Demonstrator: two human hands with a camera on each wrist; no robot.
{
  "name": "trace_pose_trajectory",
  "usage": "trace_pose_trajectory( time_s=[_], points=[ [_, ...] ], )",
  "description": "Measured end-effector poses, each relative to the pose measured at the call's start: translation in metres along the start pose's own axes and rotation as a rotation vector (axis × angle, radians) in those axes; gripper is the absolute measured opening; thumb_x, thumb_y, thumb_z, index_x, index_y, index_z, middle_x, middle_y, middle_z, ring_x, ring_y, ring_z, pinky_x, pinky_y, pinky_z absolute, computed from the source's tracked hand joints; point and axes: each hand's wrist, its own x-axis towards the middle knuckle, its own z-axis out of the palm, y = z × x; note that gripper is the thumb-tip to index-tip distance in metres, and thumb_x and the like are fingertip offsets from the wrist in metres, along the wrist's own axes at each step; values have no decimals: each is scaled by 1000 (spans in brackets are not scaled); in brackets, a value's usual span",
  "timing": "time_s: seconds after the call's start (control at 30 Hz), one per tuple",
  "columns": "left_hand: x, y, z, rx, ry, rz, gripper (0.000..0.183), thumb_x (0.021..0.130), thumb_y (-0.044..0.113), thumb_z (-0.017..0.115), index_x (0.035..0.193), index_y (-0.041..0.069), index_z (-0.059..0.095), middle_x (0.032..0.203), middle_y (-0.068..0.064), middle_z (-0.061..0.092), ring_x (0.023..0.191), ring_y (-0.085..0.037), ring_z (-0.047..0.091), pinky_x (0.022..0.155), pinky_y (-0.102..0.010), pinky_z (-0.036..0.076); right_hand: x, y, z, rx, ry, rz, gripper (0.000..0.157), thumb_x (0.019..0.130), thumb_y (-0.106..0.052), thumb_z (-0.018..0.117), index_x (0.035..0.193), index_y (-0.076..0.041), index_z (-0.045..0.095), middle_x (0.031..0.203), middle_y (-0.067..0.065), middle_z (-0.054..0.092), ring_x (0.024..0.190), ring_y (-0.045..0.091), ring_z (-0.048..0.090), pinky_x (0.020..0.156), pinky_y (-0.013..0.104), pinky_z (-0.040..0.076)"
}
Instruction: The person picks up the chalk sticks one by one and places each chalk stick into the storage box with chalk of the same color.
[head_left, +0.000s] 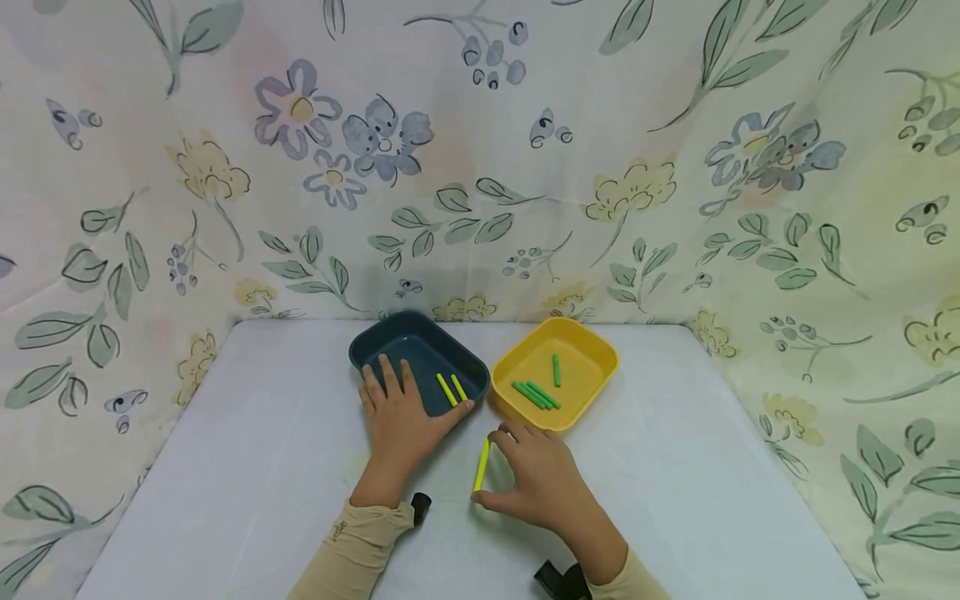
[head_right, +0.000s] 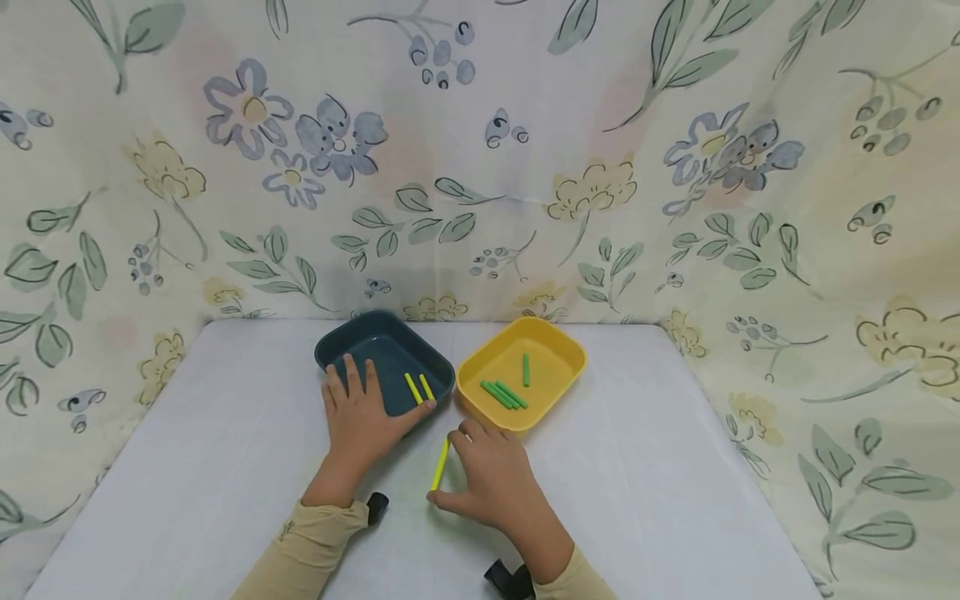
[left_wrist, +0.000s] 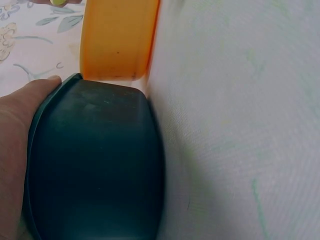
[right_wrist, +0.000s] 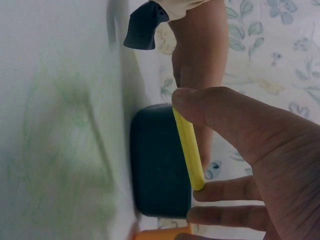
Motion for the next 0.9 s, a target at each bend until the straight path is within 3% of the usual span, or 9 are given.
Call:
trace_pose_trajectory(
  time_s=[0.33,0.67,0.9],
  points=[
    [0,-1,1,0,6,2,144,72,100,58,170,3,17,177,-27,-3,162,-55,-5,128,-73,9,3,3,0,-5,34,0,79,73,-73,84,130,-20,71,132,0,69,109,22,69,86,45,58],
    [0,-2,4,-7,16,4,144,72,99,60,169,3,18,177,-27,-2,162,-56,-5,127,-75,10,9,16,-7,-13,100,-8,82,74,-72,85,133,-17,71,124,0,69,102,20,69,83,42,58],
    [1,-2,4,-2,1,-2,145,71,102,54,170,4,16,177,-25,-5,162,-54,-8,128,-73,7,15,22,-8,-12,137,-19,75,74,-70,86,126,-18,71,118,-1,68,92,17,66,77,40,57]
  ],
)
